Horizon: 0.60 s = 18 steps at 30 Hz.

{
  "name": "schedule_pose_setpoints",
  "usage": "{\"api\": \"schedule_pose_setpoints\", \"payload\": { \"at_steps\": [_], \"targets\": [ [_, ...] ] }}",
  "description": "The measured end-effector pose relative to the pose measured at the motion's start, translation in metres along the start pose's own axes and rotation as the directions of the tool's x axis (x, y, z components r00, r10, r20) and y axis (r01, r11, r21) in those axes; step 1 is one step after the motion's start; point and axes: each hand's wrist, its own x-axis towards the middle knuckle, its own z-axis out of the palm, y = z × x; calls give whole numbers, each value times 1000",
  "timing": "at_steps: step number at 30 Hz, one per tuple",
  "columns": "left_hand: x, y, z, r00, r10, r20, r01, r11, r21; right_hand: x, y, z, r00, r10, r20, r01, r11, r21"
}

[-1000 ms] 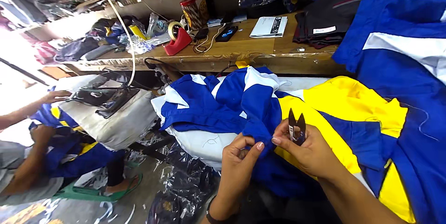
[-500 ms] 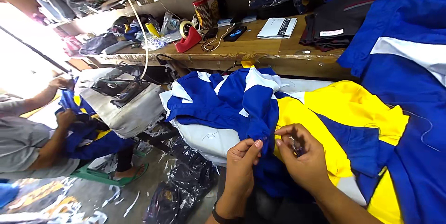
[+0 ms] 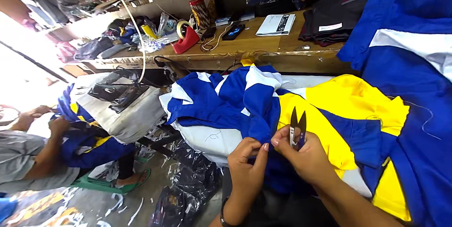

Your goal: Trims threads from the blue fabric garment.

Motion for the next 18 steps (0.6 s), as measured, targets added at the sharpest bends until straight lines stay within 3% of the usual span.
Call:
{"api": "schedule_pose_setpoints", "payload": {
  "at_steps": [1,3,5,7,9,11,15,18],
  "targets": [
    [0,-2,-1,999,36,5,-36,999,26,-1,0,4,999,-37,-18,36,998,-59],
    [0,-2,-3,999,39,16,-39,999,19,-1,-2,7,1000,31,3,-31,999,23],
    [2,0,-7,997,-76,23,78,992,-97,3,-4,4,993,95,64,-102,988,117],
    [7,0,-15,978,-201,62,210,947,-242,7,-2,-5,993,-42,115,50,996,-68],
    [11,2,-22,945,-306,116,327,880,-345,8,-3,-18,976,-148,162,197,914,-354],
    [13,3,-26,913,-377,155,407,819,-405,7,-4,-27,960,-226,163,279,808,-519],
    [15,2,-28,895,-399,202,446,771,-455,5,-4,-32,887,-439,141,411,617,-671],
    [16,1,-28,894,-396,209,446,757,-476,5,-3,-34,853,-502,144,444,553,-705]
  ]
}}
